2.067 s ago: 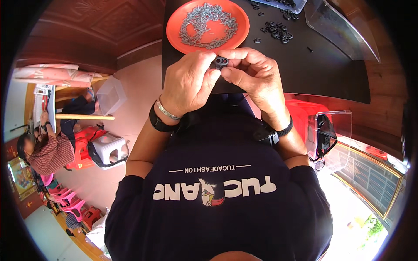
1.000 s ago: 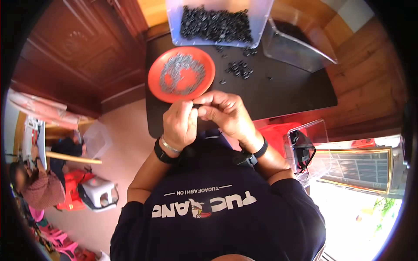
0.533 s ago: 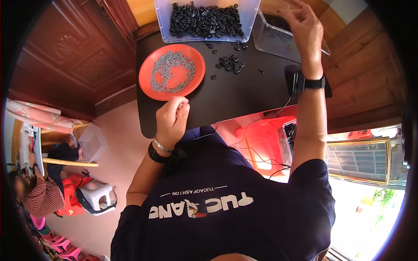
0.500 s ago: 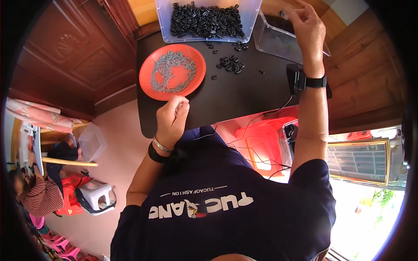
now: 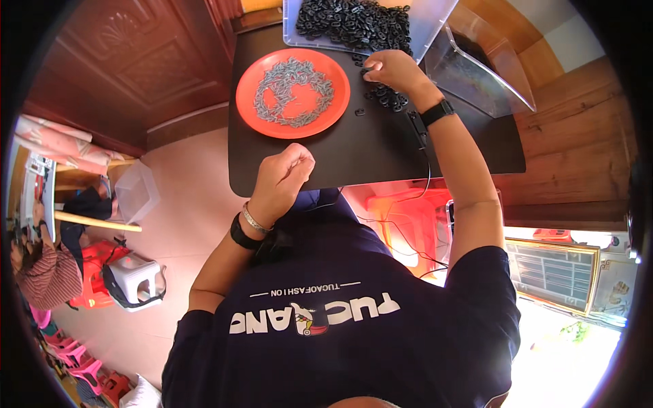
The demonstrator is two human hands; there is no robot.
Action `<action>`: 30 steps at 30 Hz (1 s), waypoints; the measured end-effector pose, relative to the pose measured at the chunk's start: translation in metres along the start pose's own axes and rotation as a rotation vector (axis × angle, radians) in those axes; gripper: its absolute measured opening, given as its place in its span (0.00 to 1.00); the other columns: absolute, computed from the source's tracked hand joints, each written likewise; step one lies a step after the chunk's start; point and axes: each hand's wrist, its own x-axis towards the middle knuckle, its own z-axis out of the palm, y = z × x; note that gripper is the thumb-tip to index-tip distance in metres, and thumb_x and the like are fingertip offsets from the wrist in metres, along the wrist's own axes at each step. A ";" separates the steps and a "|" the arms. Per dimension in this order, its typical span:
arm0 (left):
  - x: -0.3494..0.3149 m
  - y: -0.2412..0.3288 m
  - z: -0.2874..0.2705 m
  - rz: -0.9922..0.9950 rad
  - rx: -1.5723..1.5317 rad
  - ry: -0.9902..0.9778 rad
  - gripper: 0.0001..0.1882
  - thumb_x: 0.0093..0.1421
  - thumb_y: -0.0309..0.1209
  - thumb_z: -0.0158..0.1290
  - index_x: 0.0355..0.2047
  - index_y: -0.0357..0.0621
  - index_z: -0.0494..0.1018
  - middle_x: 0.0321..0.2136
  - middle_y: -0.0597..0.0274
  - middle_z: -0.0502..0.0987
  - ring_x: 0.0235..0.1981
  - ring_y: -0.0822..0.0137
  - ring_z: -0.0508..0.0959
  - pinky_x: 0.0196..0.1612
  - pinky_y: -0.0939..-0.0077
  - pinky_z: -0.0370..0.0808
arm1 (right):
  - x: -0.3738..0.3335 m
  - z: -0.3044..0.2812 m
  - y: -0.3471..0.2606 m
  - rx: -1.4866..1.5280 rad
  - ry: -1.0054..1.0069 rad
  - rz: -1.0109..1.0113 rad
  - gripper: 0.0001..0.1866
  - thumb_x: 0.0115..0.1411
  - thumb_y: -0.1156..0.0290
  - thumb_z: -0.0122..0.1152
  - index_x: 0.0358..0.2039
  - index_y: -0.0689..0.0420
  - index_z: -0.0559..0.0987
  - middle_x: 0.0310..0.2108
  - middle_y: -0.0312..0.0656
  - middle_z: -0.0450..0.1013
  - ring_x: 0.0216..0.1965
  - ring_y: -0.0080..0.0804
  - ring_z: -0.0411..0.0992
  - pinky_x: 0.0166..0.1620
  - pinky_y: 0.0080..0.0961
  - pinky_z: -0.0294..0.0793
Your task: The person is inspecting small black industrial parts, picking them from a container and placing them onto a red plate.
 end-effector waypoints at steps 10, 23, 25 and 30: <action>-0.003 -0.014 -0.002 0.094 0.064 -0.001 0.07 0.61 0.28 0.47 0.30 0.37 0.70 0.16 0.68 0.68 0.18 0.81 0.65 0.21 0.85 0.62 | 0.022 0.029 0.007 -0.470 0.190 -0.331 0.09 0.55 0.66 0.53 0.26 0.58 0.75 0.24 0.48 0.73 0.30 0.48 0.73 0.35 0.42 0.72; -0.005 0.009 0.003 0.033 -0.123 0.032 0.11 0.64 0.34 0.44 0.34 0.38 0.69 0.19 0.65 0.70 0.19 0.78 0.67 0.23 0.83 0.65 | -0.107 0.016 -0.160 -0.128 0.365 -0.497 0.04 0.51 0.74 0.59 0.29 0.56 0.76 0.25 0.38 0.70 0.26 0.37 0.72 0.28 0.28 0.73; -0.005 0.005 0.009 0.067 -0.178 0.045 0.11 0.64 0.34 0.44 0.33 0.38 0.67 0.21 0.65 0.71 0.20 0.78 0.67 0.23 0.83 0.65 | -0.115 0.026 -0.172 -0.065 0.422 -0.451 0.05 0.49 0.74 0.60 0.29 0.55 0.76 0.23 0.37 0.69 0.24 0.36 0.71 0.27 0.29 0.72; -0.008 0.003 0.006 0.019 -0.247 0.089 0.12 0.63 0.37 0.45 0.30 0.39 0.67 0.22 0.65 0.71 0.21 0.78 0.68 0.23 0.84 0.65 | -0.122 0.047 -0.181 0.178 0.539 -0.387 0.10 0.49 0.80 0.60 0.34 0.57 0.77 0.28 0.42 0.73 0.30 0.38 0.74 0.31 0.26 0.75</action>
